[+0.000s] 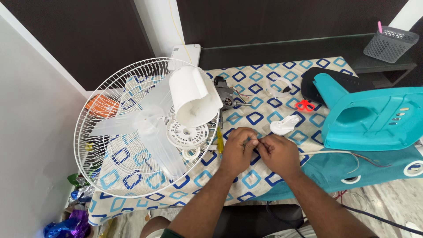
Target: The person is repairing an electric fan by cutting and stripping wires, then connecting them to the fan motor. They use scissors to cut the wire and their hands to strip and twist the wire ends before attaching them to the motor terminals.
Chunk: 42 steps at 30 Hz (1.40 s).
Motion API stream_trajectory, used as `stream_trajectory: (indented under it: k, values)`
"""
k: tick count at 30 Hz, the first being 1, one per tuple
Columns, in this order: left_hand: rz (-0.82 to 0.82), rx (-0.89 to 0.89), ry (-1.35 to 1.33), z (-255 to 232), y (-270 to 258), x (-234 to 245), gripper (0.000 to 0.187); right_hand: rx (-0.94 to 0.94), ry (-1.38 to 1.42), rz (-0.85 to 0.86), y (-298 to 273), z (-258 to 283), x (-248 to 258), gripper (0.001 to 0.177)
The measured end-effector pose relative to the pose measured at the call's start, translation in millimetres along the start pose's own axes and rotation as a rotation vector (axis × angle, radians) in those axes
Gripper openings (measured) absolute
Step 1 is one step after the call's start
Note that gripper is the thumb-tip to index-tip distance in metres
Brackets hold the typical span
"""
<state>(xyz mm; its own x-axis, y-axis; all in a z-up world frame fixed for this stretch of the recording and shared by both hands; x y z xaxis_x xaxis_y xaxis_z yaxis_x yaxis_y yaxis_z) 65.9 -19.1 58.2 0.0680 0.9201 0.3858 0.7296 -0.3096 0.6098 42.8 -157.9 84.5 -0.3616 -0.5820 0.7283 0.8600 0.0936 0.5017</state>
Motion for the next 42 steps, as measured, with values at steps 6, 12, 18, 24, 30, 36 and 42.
stream_trajectory:
  k: [6, 12, 18, 24, 30, 36, 42]
  values:
    - [-0.006, 0.226, -0.279, 2.7, 3.7, 3.8, 0.024, -0.029, 0.009, -0.014, 0.9, 0.6, 3.3, 0.014]
    - [0.094, 0.205, -0.064, -17.1, 11.3, 2.9, 0.044, -0.038, 0.102, -0.010, 1.3, -3.6, 6.1, 0.014]
    - [0.127, 0.299, -0.009, -14.7, 12.9, 2.0, 0.021, -0.059, 0.212, -0.184, -7.2, -11.4, 18.6, 0.012]
    - [0.081, 0.303, 0.015, -17.9, 14.5, 7.0, 0.014, 0.028, -0.028, -0.442, -12.9, -13.2, 36.5, 0.041]
    - [0.064, 0.288, 0.002, -18.0, 14.6, 7.3, 0.017, -0.104, -0.140, -0.376, 12.2, -56.0, 32.2, 0.065]
    - [0.111, 0.320, -0.014, -14.9, 15.7, 4.2, 0.023, -0.341, -0.076, -0.142, 42.0, -108.5, 16.1, 0.092]
    - [0.138, 0.362, -0.006, -10.7, 14.3, 3.4, 0.039, -0.380, -0.270, -0.004, 49.9, -125.3, -1.0, 0.086]
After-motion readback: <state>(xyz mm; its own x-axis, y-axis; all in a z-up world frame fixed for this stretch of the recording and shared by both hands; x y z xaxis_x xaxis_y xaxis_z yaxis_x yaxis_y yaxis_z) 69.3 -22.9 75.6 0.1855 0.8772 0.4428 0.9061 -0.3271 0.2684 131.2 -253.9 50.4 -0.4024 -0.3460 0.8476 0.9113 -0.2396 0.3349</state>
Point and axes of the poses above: each hand's wrist, its own y-axis towards the middle knuckle, its own x-axis out of the back of the hand, z = x × y, the point moved 9 cm from there along y, towards the middle knuckle, and after that the axes turned 6 degrees about z, right-handed, at the moved point
